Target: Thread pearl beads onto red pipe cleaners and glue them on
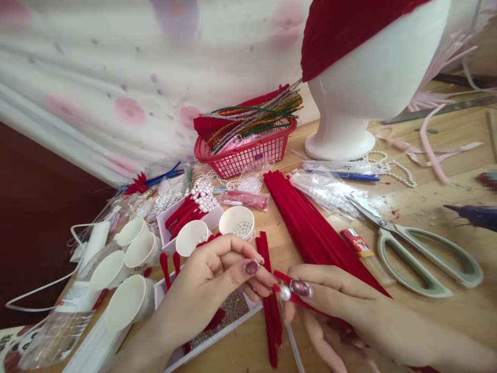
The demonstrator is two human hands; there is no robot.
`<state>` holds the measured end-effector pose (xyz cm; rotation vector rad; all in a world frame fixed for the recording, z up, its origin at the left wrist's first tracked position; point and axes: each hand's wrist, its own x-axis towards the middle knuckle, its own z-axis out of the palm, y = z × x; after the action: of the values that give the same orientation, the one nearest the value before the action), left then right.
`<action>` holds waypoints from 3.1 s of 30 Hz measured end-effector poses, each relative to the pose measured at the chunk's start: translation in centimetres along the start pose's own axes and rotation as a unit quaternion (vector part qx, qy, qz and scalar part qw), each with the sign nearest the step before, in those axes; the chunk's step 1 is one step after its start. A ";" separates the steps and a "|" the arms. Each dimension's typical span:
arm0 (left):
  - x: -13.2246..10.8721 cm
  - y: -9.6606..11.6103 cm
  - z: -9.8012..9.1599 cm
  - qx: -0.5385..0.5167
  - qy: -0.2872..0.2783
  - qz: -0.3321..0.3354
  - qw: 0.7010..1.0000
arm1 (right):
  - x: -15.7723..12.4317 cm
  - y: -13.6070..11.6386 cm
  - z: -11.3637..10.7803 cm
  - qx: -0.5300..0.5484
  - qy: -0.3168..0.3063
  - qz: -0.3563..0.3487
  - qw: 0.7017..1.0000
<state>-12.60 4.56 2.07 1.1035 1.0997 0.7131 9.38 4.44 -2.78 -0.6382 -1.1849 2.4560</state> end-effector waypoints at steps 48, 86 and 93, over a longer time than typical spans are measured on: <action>-0.9 -0.5 0.6 0.117 -0.078 -0.037 0.989 | 0.0 0.1 -0.1 -0.115 0.001 -0.025 0.993; 7.2 4.1 -1.6 0.622 -0.011 0.035 0.782 | 1.4 0.2 -2.0 -0.015 0.049 -0.097 0.994; 9.3 2.9 -1.4 0.671 -0.040 -0.016 0.740 | 1.8 0.4 -3.1 0.010 0.011 -0.121 0.993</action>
<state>-10.64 14.23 1.70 2.2701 1.5557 -0.3472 9.45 7.03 -5.25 -0.4834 -1.1553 2.2506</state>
